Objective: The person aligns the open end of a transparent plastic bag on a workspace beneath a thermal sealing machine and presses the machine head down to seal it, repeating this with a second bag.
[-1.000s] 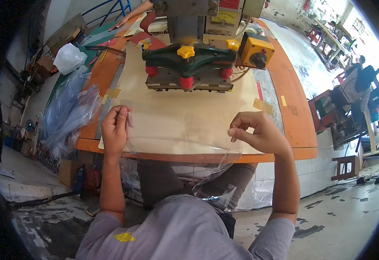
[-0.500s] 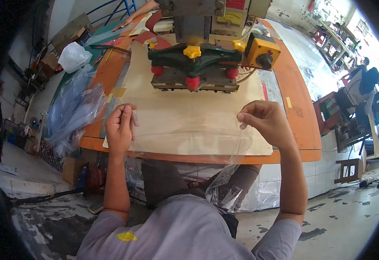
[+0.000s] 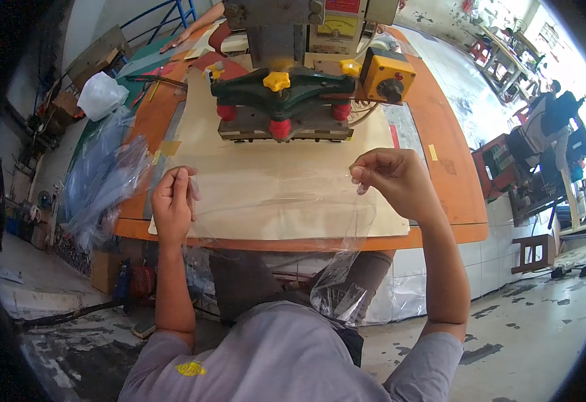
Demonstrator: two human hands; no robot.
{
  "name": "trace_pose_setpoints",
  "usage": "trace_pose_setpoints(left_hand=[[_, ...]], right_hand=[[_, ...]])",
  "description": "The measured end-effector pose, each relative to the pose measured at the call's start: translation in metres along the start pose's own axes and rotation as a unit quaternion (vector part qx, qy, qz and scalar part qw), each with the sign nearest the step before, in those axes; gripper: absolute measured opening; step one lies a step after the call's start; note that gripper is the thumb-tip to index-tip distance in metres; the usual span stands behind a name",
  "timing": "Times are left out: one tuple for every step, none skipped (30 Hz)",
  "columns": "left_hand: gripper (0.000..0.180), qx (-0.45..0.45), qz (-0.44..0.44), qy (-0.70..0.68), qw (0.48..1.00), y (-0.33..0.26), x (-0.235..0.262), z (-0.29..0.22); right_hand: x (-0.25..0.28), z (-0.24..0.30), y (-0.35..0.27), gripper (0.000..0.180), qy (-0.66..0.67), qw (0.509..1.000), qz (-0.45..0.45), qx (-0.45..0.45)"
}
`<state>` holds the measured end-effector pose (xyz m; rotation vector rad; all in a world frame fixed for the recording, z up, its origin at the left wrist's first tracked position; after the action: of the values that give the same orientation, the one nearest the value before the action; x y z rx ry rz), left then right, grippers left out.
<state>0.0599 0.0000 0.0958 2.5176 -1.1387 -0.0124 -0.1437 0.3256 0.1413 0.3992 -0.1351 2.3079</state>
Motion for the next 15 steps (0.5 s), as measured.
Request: trace_pose_setpoints(left_hand=[[0.032, 0.007, 0.000, -0.001, 1.000, 0.000, 0.000, 0.001], [0.032, 0.008, 0.001, -0.001, 1.000, 0.000, -0.001, 0.002], [0.032, 0.007, 0.000, -0.007, 1.000, 0.000, -0.002, 0.004], [0.032, 0.006, -0.001, -0.013, 1.000, 0.000, -0.001, 0.005], [0.032, 0.006, -0.002, -0.013, 1.000, 0.000, -0.001, 0.004], [0.031, 0.002, -0.006, -0.018, 1.000, 0.000, 0.001, 0.003], [0.031, -0.002, -0.011, -0.020, 1.000, -0.001, 0.001, 0.003], [0.031, -0.002, -0.010, -0.019, 1.000, -0.002, 0.001, 0.003], [0.030, -0.017, -0.021, -0.025, 0.999, -0.002, 0.002, 0.002], [0.029, -0.032, -0.031, -0.034, 0.998, -0.002, 0.004, 0.002], [0.029, -0.032, -0.029, -0.034, 0.998, -0.001, 0.005, 0.003], [0.028, -0.044, -0.040, -0.046, 0.997, -0.001, 0.008, 0.004], [0.027, -0.057, -0.052, -0.058, 0.995, 0.000, 0.010, 0.005], [0.027, -0.058, -0.050, -0.058, 0.995, 0.000, 0.011, 0.008], [0.026, -0.066, -0.059, -0.059, 0.994, 0.001, 0.013, 0.011]], right_hand=[[-0.001, 0.000, 0.000, 0.023, 0.000, 1.000, -0.001, -0.001], [-0.001, 0.000, -0.001, 0.022, -0.002, 1.000, -0.009, -0.004], [-0.001, 0.000, -0.001, 0.022, -0.004, 1.000, -0.017, -0.007], [-0.002, 0.001, -0.002, 0.022, -0.004, 1.000, -0.016, -0.007], [-0.002, 0.003, -0.003, 0.021, -0.008, 1.000, -0.022, 0.000], [-0.002, 0.006, -0.004, 0.021, -0.013, 1.000, -0.028, 0.006], [-0.002, 0.007, -0.005, 0.021, -0.011, 1.000, -0.028, 0.006], [-0.002, 0.009, -0.006, 0.019, -0.027, 0.999, -0.034, 0.013], [-0.002, 0.012, -0.007, 0.018, -0.042, 0.998, -0.041, 0.020], [-0.002, 0.017, -0.008, 0.018, -0.042, 0.998, -0.042, 0.019], [-0.002, 0.022, -0.009, 0.018, -0.050, 0.997, -0.046, 0.025], [-0.003, 0.027, -0.009, 0.017, -0.058, 0.997, -0.050, 0.032], [-0.003, 0.031, -0.010, 0.017, -0.058, 0.996, -0.052, 0.032], [-0.003, 0.034, -0.009, 0.017, -0.067, 0.996, -0.052, 0.037], [-0.004, 0.037, -0.010, 0.017, -0.075, 0.995, -0.053, 0.042]])
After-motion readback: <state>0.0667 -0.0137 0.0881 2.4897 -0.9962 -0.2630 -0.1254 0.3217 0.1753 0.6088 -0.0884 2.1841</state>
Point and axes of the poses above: each hand's wrist, its own y-axis towards the middle knuckle, its own x-axis out of the back of the hand, z = x × y, the point moved 4 cm from there along y, towards the middle knuckle, and after that the axes turned 4 degrees about -x, right-handed, at the moved point
